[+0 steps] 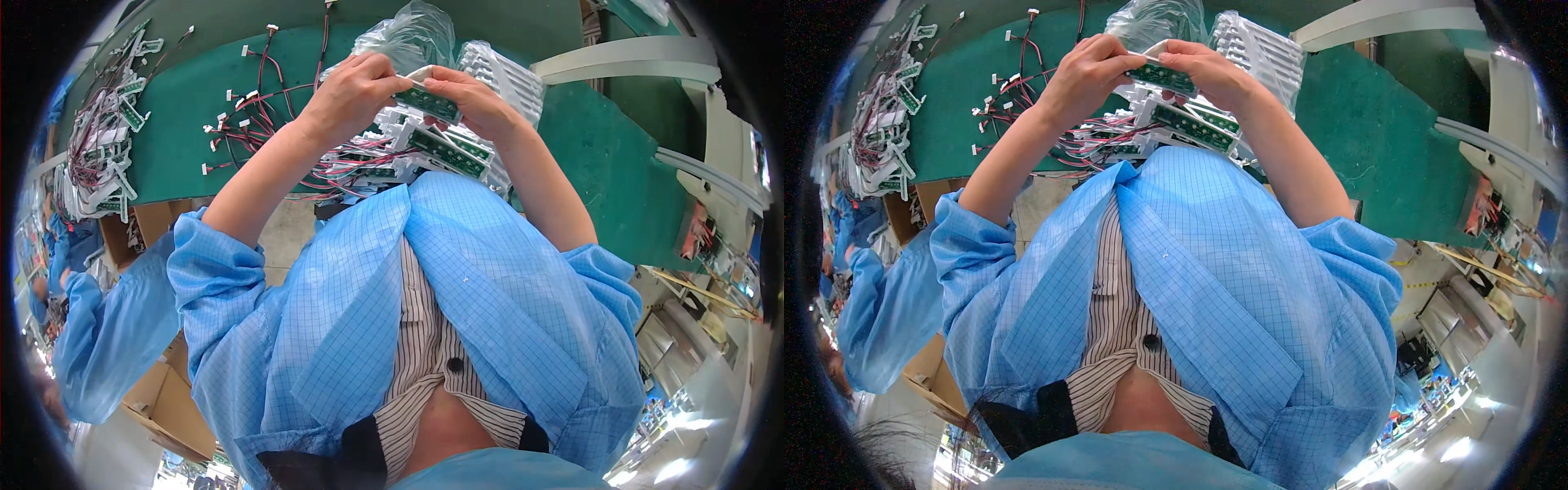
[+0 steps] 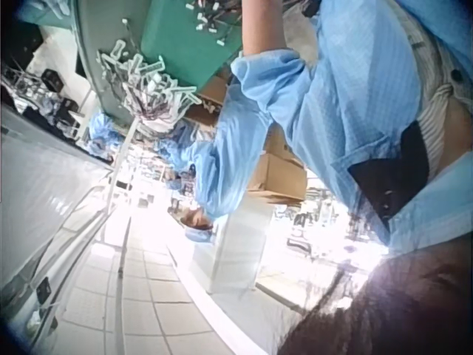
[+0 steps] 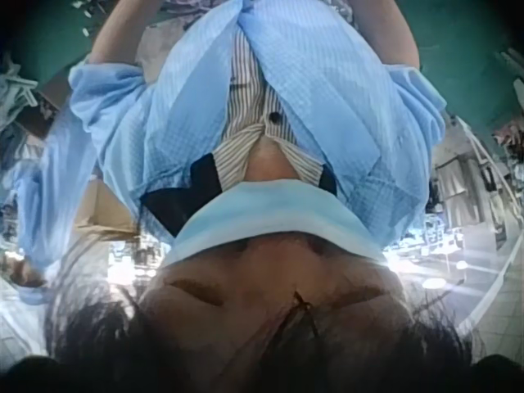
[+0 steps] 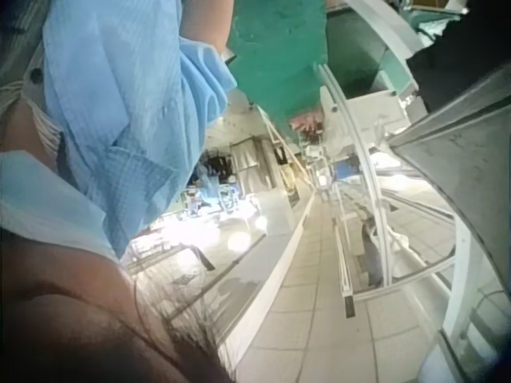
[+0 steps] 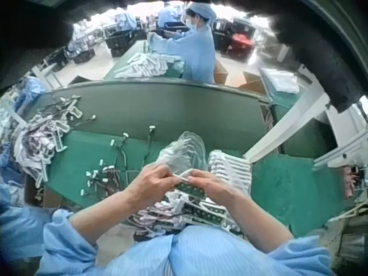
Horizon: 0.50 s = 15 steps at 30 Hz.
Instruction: The recorder is taking individual printed circuit boards from a workstation and placing them into clear plastic bags for packaging.
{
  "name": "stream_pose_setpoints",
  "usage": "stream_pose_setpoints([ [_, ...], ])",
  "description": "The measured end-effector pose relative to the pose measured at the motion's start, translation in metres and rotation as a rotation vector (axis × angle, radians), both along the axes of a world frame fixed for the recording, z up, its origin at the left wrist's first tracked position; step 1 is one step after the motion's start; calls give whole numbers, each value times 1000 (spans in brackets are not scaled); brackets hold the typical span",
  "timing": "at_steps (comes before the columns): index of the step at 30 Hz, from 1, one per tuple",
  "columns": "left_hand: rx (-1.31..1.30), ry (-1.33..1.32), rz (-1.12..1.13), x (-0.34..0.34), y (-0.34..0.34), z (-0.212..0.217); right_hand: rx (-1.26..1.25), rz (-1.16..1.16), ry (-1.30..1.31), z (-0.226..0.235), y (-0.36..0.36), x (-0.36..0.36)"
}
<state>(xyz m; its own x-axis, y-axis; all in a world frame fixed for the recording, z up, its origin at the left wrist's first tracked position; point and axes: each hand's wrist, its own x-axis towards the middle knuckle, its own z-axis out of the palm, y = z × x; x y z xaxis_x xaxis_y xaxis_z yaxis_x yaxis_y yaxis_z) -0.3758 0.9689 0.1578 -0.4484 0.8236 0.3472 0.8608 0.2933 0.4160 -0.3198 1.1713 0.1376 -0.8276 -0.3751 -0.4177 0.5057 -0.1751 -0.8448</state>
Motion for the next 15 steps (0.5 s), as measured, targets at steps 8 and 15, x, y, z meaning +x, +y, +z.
stream_pose_setpoints([
  [8, 134, 61, 67, 2, -3, 4, 14, -65, -11, 10, -9, 7],
  [15, 267, -129, 54, -3, -10, 11, 78, -131, 195, 1, -7, 6],
])
